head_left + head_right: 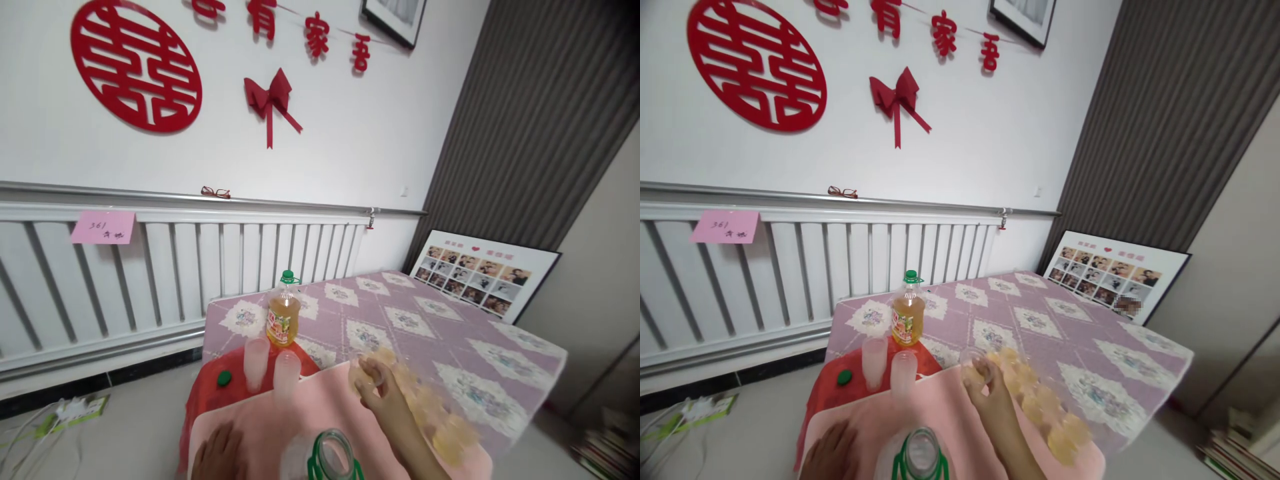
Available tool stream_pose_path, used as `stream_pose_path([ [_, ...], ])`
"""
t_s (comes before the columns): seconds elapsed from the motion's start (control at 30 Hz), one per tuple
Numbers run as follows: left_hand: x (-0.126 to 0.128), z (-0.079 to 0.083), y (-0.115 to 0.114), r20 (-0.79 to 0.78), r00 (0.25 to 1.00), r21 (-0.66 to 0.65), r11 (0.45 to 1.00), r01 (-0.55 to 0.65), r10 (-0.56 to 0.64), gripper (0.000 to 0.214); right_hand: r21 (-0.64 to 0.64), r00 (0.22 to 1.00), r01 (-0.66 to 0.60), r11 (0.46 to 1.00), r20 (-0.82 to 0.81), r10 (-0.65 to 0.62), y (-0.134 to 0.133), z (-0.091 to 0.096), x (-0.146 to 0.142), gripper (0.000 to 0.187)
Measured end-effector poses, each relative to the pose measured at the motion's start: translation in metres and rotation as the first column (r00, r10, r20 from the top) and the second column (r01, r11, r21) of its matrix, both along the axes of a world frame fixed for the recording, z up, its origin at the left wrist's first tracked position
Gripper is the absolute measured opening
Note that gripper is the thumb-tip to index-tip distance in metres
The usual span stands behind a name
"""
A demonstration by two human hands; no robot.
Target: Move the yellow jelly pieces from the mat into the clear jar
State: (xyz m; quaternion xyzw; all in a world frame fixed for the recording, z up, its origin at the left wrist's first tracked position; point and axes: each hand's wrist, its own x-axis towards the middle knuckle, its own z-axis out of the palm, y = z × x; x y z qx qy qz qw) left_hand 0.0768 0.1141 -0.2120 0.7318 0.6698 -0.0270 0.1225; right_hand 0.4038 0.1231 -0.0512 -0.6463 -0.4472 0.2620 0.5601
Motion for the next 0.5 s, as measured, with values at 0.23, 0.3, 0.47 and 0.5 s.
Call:
stream_pose_path([
  [0.23,0.002,0.004,-0.01,0.038,0.999,0.072,0.997,-0.005,0.003,0.064,-0.038,0.981,-0.157,0.987,0.112,0.161,-0.05,0.086,-0.024,0.074],
  [0.3,0.002,0.006,-0.013,0.056,0.998,0.082,0.997,-0.002,-0.003,0.064,-0.04,0.97,-0.173,0.984,0.165,0.177,-0.062,0.102,-0.032,0.073],
  [0.47,0.002,0.007,-0.017,0.06,0.998,0.126,0.992,-0.02,0.013,0.06,-0.087,0.943,-0.172,0.981,0.274,0.19,-0.08,0.119,-0.042,0.074],
  [0.5,0.002,0.006,-0.017,0.061,0.998,0.134,0.991,-0.026,0.017,0.06,-0.094,0.94,-0.183,0.979,0.276,0.202,-0.082,0.12,-0.043,0.075],
])
